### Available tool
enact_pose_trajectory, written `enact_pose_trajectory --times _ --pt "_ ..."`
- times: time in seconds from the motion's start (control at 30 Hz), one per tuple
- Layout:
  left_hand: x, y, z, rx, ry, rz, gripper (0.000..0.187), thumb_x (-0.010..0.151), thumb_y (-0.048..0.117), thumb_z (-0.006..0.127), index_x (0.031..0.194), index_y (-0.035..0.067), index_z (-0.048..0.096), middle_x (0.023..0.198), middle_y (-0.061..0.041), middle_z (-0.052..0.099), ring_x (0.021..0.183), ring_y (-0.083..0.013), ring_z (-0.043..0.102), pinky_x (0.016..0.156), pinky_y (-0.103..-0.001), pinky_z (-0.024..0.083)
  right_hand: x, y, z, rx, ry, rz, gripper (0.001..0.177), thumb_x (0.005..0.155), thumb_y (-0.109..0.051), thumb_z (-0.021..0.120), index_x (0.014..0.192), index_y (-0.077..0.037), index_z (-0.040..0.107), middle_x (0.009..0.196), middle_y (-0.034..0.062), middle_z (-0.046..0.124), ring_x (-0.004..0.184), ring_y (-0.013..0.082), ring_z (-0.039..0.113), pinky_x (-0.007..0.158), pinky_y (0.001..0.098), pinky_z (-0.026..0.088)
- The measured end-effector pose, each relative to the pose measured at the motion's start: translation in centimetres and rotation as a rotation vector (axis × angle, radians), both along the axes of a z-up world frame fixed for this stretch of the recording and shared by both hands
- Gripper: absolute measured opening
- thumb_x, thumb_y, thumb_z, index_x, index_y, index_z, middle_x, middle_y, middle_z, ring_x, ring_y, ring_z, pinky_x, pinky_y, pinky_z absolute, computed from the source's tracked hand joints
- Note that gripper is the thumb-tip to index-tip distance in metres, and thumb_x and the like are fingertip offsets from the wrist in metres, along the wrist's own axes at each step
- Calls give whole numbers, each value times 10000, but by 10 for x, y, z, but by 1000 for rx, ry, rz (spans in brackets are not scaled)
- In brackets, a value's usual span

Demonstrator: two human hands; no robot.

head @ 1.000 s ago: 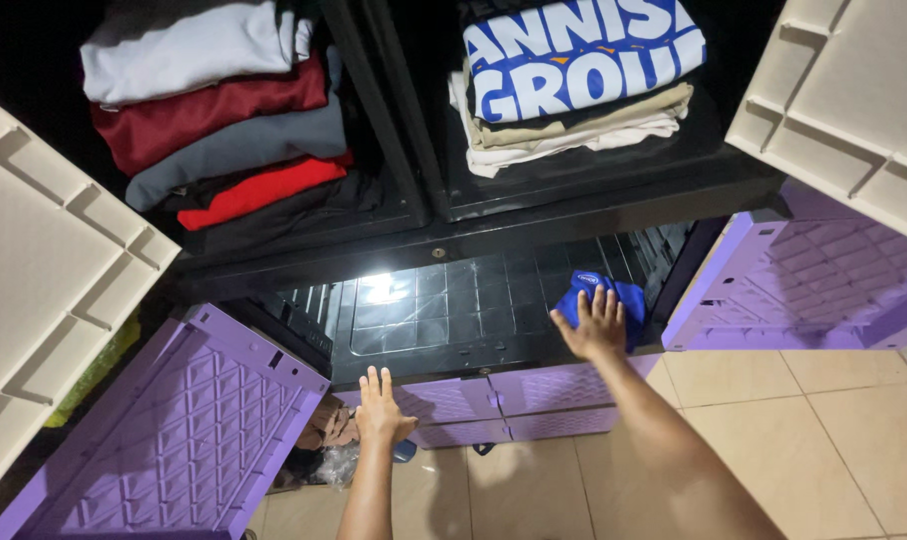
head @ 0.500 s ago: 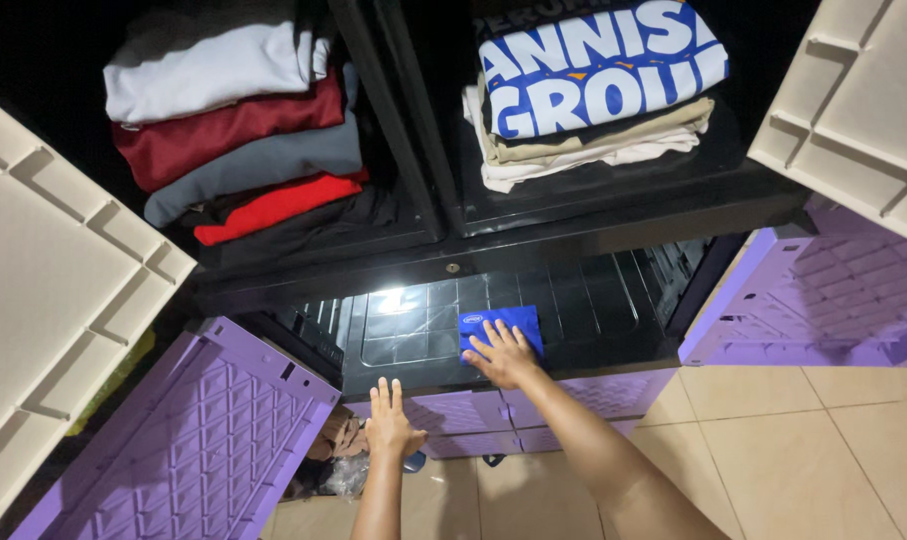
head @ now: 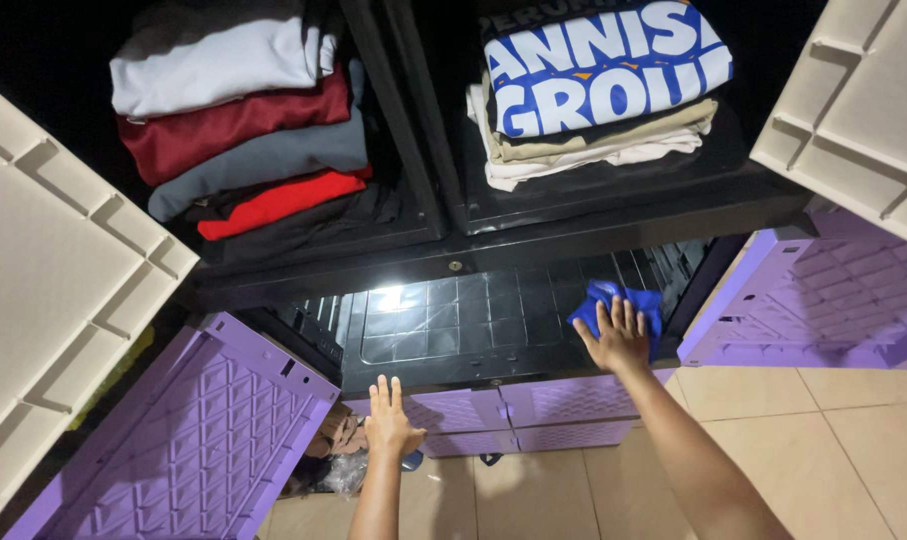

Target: The person removes folded clothes from a black cabinet, stacks them on top, and then wipes the empty interior shelf with a blue cloth. The person handles several folded garments and a cleaning cloth.

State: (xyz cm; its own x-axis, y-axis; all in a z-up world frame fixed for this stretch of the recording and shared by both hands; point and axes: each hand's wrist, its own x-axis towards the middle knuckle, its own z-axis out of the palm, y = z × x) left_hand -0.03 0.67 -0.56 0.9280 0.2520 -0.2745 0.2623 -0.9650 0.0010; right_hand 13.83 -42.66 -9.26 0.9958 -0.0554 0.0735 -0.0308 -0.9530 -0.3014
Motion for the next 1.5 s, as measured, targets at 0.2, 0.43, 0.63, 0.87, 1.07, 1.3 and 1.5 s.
enact_pose_trajectory --times 0.2,0.43,0.63,0.87,1.07,1.3,1.5 --pt "-2 -5 -2 13 12 13 1331 664 426 949 1628 179 65 1722 -75 -4 1587 -286 76 1161 -528 388 -90 24 -5 -118 -210 -126 970 917 -777 319 1539 -36 396 1629 269 285 1534 410 207 1214 524 128" --pt "2 -10 -5 28 -18 6 1338 665 412 955 1622 160 54 1715 -96 -4 1581 -304 85 1152 -523 399 -57 10 -4 -153 -217 -172 1008 974 -778 320 1564 37 379 1659 274 297 1577 385 229 1306 451 138" --pt "7 -2 -6 -3 -22 2 1341 647 422 952 1622 180 63 1720 -76 8 1587 -291 93 1153 -501 413 27 -16 -4 -45 -31 -131 1082 922 -842 248 1578 18 245 1682 246 121 1553 379 85 1242 447 40" --pt "11 8 -11 -48 -72 -15 1326 639 471 931 1612 206 70 1710 -51 -4 1577 -288 74 1178 -451 390 112 -16 17 -3 106 -109 1079 907 -858 216 1592 -25 246 1687 173 140 1578 333 50 1253 427 12" --pt "17 10 -18 -74 -4 21 1285 681 458 900 1622 233 54 1722 -13 -22 1591 -256 62 1167 -409 406 169 -11 25 -24 205 -166 1018 922 -841 248 1595 -78 265 1681 179 146 1568 363 58 1246 475 16" --pt "21 14 -14 -138 -30 23 1295 666 445 917 1615 227 64 1715 -32 -33 1587 -269 47 1168 -431 411 183 73 25 -73 156 -84 949 939 -820 285 1600 -139 286 1675 186 153 1557 398 67 1239 532 21" --pt "20 16 -10 -161 -26 42 1295 665 431 929 1619 239 74 1719 -22 -48 1587 -262 41 1174 -493 383 143 206 33 -89 144 286 891 954 -802 317 1603 -192 305 1669 192 160 1548 428 75 1232 580 25"
